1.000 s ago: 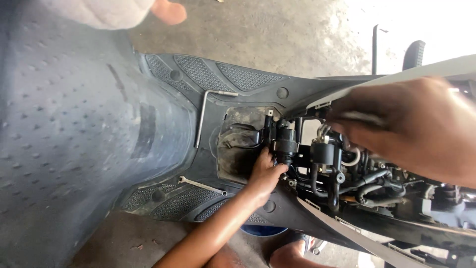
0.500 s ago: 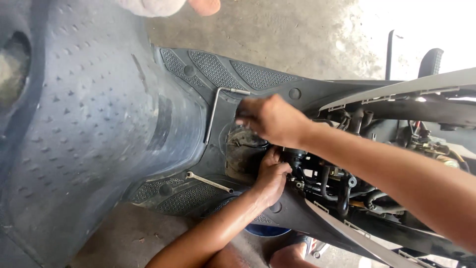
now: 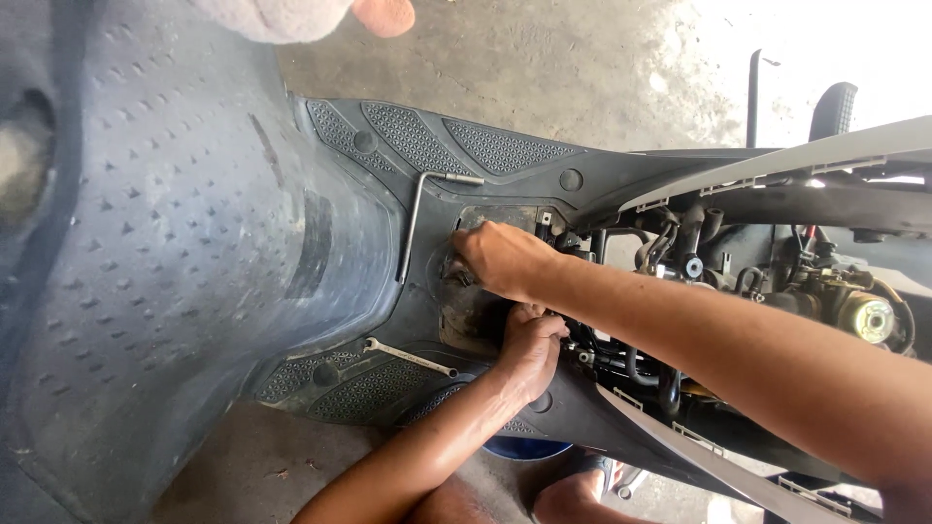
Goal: The person works on a scooter engine with the seat removed, using a wrench to loosen and tighten bolts on a black cylindrical component near the carburetor. They repeatedly adjust the component and fasteners by hand and with the tool throughout the clip.
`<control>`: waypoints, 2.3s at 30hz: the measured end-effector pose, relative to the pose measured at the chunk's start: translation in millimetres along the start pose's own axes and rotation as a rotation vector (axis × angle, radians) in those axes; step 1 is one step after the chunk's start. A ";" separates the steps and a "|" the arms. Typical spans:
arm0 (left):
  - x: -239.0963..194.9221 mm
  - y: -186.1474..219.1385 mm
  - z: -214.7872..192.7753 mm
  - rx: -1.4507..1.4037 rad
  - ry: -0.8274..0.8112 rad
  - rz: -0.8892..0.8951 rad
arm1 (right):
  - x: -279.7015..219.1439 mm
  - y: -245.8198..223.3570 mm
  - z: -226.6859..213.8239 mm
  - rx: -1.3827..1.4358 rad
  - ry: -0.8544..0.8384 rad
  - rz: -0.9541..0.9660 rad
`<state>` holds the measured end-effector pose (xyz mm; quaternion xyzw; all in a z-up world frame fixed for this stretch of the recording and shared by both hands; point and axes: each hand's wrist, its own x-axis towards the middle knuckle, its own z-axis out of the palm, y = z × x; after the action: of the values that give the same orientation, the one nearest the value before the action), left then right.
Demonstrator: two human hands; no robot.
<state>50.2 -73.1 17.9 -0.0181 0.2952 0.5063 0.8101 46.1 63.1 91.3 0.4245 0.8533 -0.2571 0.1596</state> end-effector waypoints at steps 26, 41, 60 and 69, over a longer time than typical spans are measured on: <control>2.3 -21.9 -40.9 -0.161 -0.202 -0.029 | -19.3 -21.2 16.1 -0.038 0.114 0.181; 37.9 -58.6 -96.8 -0.243 -0.219 -0.037 | -22.9 -27.4 69.4 0.354 0.423 0.220; 38.4 -48.6 -72.3 -0.501 -0.086 -0.253 | -3.0 -36.4 69.8 -0.400 0.255 0.150; 20.5 -24.7 -47.5 -0.029 -0.071 -0.074 | 9.2 -5.6 48.2 -0.394 0.108 -0.024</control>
<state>55.2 -84.1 -38.1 -0.0230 0.2580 0.4805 0.8379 38.7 38.5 49.0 0.3882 0.8994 -0.0641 0.1904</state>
